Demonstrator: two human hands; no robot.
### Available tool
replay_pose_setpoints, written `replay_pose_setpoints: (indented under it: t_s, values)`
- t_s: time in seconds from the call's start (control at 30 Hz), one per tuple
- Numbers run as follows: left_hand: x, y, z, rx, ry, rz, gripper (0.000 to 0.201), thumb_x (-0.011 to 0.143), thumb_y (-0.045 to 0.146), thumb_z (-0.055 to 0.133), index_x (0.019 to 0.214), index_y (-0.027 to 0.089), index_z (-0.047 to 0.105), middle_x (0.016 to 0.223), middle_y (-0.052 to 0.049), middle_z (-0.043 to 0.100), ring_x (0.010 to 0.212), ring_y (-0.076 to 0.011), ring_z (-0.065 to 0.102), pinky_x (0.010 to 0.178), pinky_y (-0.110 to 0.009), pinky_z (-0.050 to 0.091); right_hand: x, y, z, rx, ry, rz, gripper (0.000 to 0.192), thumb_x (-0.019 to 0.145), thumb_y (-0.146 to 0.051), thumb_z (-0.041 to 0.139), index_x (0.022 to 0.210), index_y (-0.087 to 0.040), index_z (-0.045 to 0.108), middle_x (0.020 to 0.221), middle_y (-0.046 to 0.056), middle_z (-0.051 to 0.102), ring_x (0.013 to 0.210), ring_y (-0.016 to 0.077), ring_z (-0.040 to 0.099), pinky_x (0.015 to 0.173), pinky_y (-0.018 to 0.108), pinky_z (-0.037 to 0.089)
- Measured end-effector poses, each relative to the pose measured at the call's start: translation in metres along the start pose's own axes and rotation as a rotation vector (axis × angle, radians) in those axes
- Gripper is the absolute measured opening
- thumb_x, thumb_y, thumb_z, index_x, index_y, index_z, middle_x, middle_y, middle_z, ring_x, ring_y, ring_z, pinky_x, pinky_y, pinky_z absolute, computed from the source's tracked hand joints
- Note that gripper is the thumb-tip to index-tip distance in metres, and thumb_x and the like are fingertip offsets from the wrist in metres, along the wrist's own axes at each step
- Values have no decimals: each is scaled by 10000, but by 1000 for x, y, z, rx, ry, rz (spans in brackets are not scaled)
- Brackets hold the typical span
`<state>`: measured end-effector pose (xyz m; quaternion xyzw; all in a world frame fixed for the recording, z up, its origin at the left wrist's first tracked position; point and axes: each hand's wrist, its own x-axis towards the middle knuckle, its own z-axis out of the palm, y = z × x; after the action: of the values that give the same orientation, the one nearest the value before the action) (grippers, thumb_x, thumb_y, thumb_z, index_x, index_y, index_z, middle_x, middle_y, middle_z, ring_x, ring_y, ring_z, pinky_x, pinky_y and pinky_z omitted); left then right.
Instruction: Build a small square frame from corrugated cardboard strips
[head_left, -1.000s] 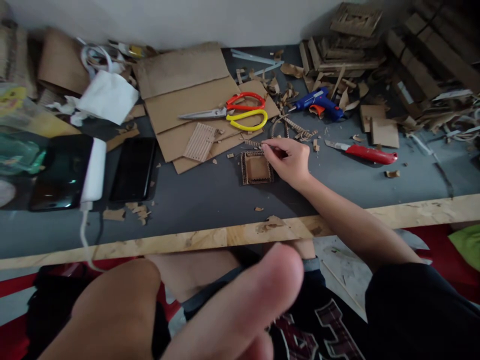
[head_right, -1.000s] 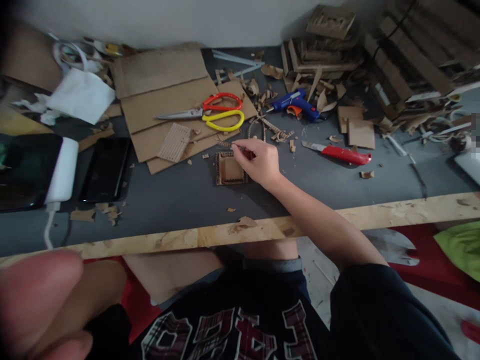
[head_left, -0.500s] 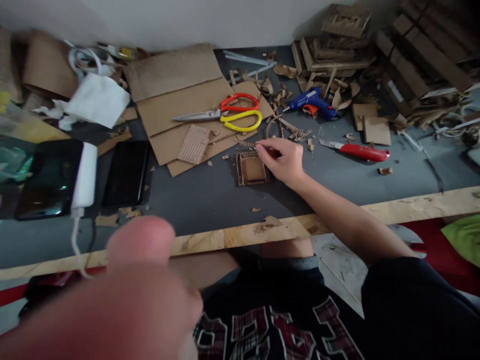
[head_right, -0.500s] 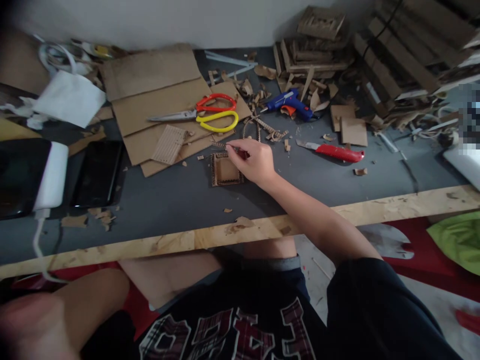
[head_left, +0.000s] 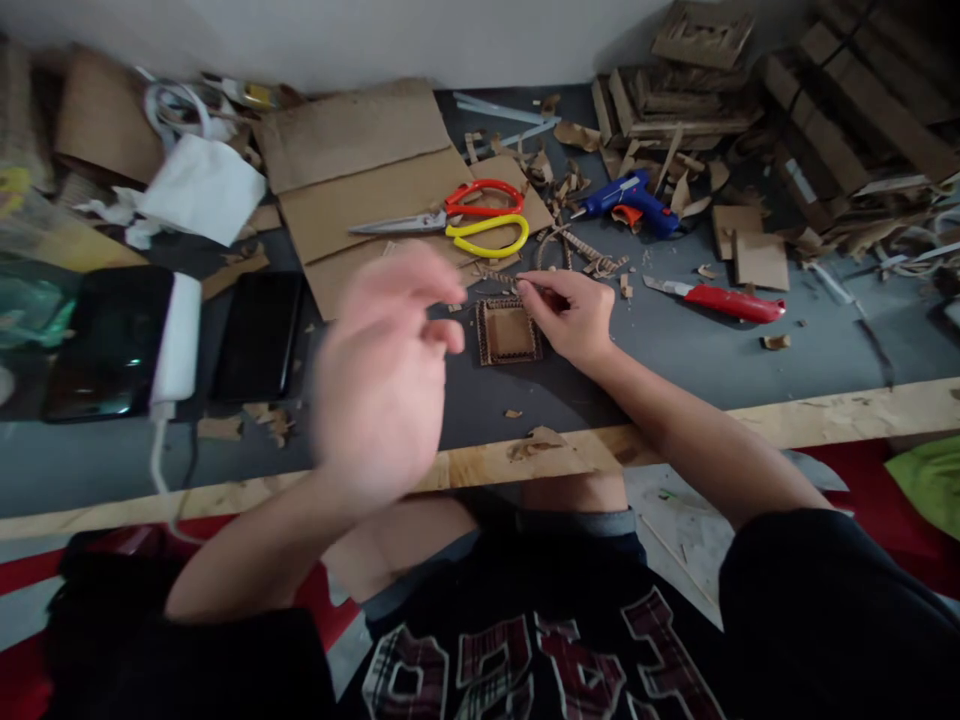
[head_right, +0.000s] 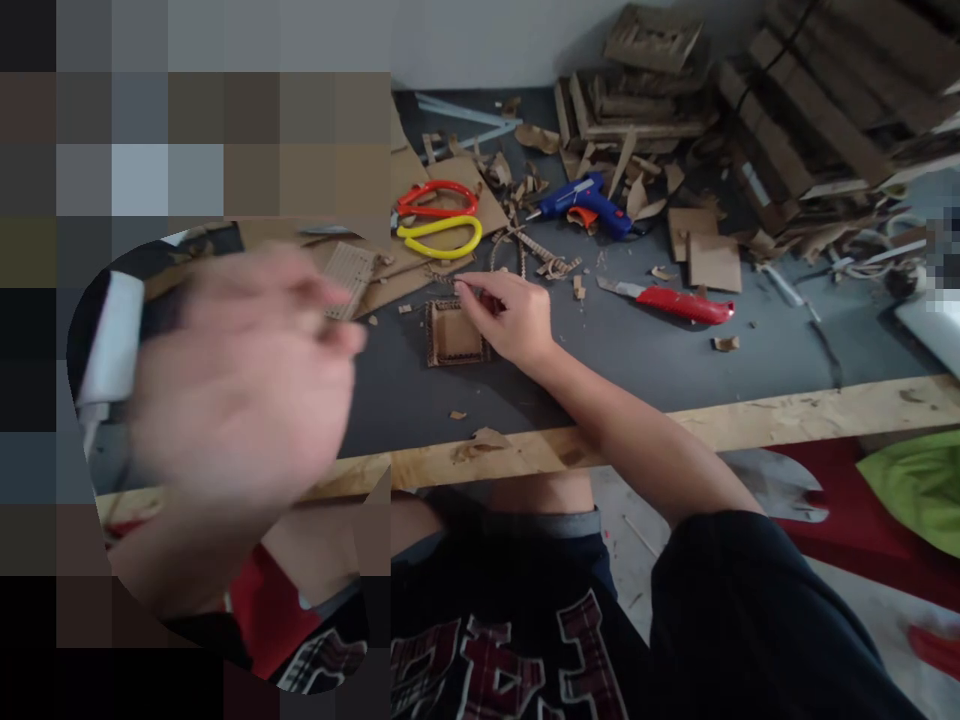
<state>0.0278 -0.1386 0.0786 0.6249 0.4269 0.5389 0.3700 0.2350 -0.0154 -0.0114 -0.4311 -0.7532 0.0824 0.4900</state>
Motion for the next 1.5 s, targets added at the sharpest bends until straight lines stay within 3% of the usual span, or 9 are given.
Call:
replay_pose_setpoints:
  t_s: [0.1,0.17,0.27,0.37,0.5,0.73,1.1,1.23,1.5]
  values:
    - [63,-62,41,-72,-49,-215,327,847,542,696,977,243,672,918,-22,700,806,-142,651,685,-282,523,0,-1,-1,-32,63,-34,309,959,-400,552,950,-208,793,651,15,703,539,113,586,572,257,503]
    - [77,-91,52,-7,-92,-213,423,826,605,693,922,194,679,814,-24,707,760,-143,659,691,-276,518,0,-2,-2,-59,100,-47,322,962,-414,545,946,-211,795,633,20,692,532,119,582,563,265,497]
    - [79,-111,56,3,-57,-109,443,861,618,644,857,178,690,839,-27,725,815,-148,672,746,-274,524,1,-3,-2,-37,116,-65,325,967,-417,538,942,-211,788,618,18,672,524,118,570,562,274,490]
    - [80,-116,59,-42,-28,-8,434,912,603,579,813,192,679,810,-14,702,835,-146,678,783,-283,535,1,-4,-3,27,106,-95,298,970,-390,546,972,-211,784,600,7,648,512,109,551,556,267,478]
    - [79,-121,61,-39,-6,3,381,893,584,622,862,213,705,828,-4,718,836,-151,694,785,-289,555,1,-4,-3,-10,84,-100,269,959,-371,561,960,-233,792,587,0,645,512,107,550,556,262,474]
    - [80,-133,46,5,-53,115,322,921,530,614,1040,260,741,1133,-35,757,1026,-171,709,842,-291,560,1,0,-1,50,41,-159,218,931,-323,590,979,-224,779,554,-18,605,511,104,550,541,244,469]
    - [87,-140,35,264,9,364,198,905,415,676,1003,275,776,949,-10,792,944,-152,670,829,-299,532,4,5,1,51,6,-127,202,912,-296,614,870,-195,784,565,-14,631,519,95,564,552,227,466]
    - [87,-137,30,389,-42,422,244,906,441,662,1053,278,769,970,-21,789,965,-164,681,903,-329,533,3,7,3,4,-21,-107,242,911,-336,587,849,-209,784,559,-14,632,512,100,555,546,232,456]
    - [87,-145,33,291,-42,348,194,919,412,656,1001,282,775,986,-14,787,962,-152,678,896,-331,535,3,8,2,39,-28,-114,183,890,-284,623,854,-205,784,565,-22,632,523,95,570,555,221,467]
